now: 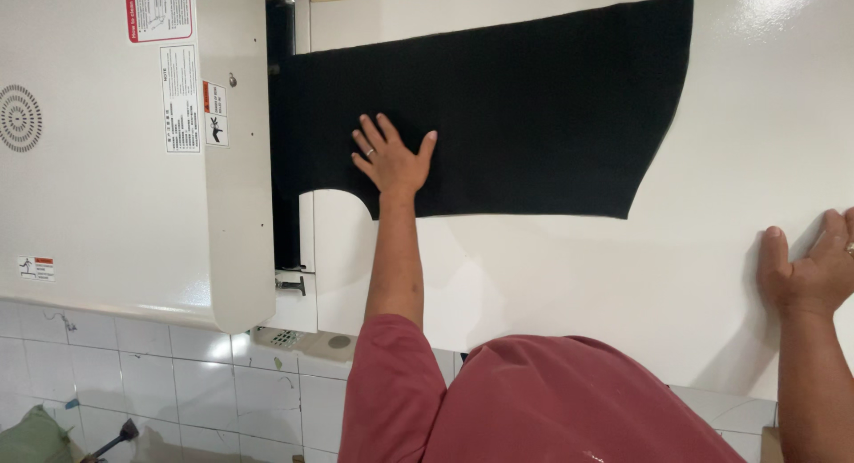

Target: The person repeatedly picks up black fabric pieces from a stack, unfolds them on a white table, and smooths them flat with both hands. The person then folds the fabric and places it back on the stack. This cycle repeats multiple times throughout the clip.

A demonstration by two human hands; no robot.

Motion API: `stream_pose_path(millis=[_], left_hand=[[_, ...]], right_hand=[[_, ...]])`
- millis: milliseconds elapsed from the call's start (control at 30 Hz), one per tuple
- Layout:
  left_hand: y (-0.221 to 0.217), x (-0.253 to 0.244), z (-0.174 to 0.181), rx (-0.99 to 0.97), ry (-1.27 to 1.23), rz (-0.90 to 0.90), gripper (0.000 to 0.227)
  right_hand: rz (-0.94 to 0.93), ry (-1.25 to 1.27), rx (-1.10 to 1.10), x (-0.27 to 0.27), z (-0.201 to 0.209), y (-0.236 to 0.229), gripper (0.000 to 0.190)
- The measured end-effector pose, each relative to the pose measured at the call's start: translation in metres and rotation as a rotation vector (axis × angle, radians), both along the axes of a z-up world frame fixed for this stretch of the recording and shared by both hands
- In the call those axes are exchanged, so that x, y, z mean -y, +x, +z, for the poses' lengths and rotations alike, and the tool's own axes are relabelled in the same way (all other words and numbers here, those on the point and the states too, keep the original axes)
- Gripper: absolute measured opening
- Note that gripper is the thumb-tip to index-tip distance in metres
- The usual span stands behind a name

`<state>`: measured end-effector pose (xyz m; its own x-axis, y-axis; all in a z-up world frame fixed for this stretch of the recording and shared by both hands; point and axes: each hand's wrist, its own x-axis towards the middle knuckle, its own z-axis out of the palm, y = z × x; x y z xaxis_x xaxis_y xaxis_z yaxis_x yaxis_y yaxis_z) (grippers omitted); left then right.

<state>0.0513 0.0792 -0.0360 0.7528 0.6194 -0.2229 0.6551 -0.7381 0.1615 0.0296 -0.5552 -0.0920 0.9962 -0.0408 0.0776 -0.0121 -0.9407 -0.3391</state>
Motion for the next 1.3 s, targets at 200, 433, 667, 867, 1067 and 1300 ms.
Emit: stream_pose_path(millis=[200, 433, 667, 867, 1067, 1300], left_hand=[[0.022, 0.069, -0.009, 0.029, -0.052, -0.297, 0.114], [0.035, 0.147, -0.007, 0.008, -0.055, -0.477, 0.117], [0.054, 0.214, 0.0, 0.015, -0.034, -0.633, 0.117], [0.05, 0.263, 0.002, 0.052, -0.085, -0.716, 0.113], [0.013, 0.277, 0.0, 0.154, -0.175, -0.587, 0.11], [-0.093, 0.29, -0.02, 0.15, -0.108, -0.347, 0.113]], right_hand=[[0.03, -0.057, 0.04, -0.006, 0.012, 0.002, 0.065], [0.049, -0.037, -0.023, 0.008, -0.002, 0.005, 0.06], [0.054, -0.07, -0.011, 0.001, 0.009, 0.005, 0.065], [0.019, -0.005, -0.041, -0.012, 0.029, 0.012, 0.071], [0.014, 0.034, -0.028, -0.018, 0.035, 0.013, 0.077], [-0.028, 0.072, -0.015, -0.013, 0.029, 0.016, 0.073]])
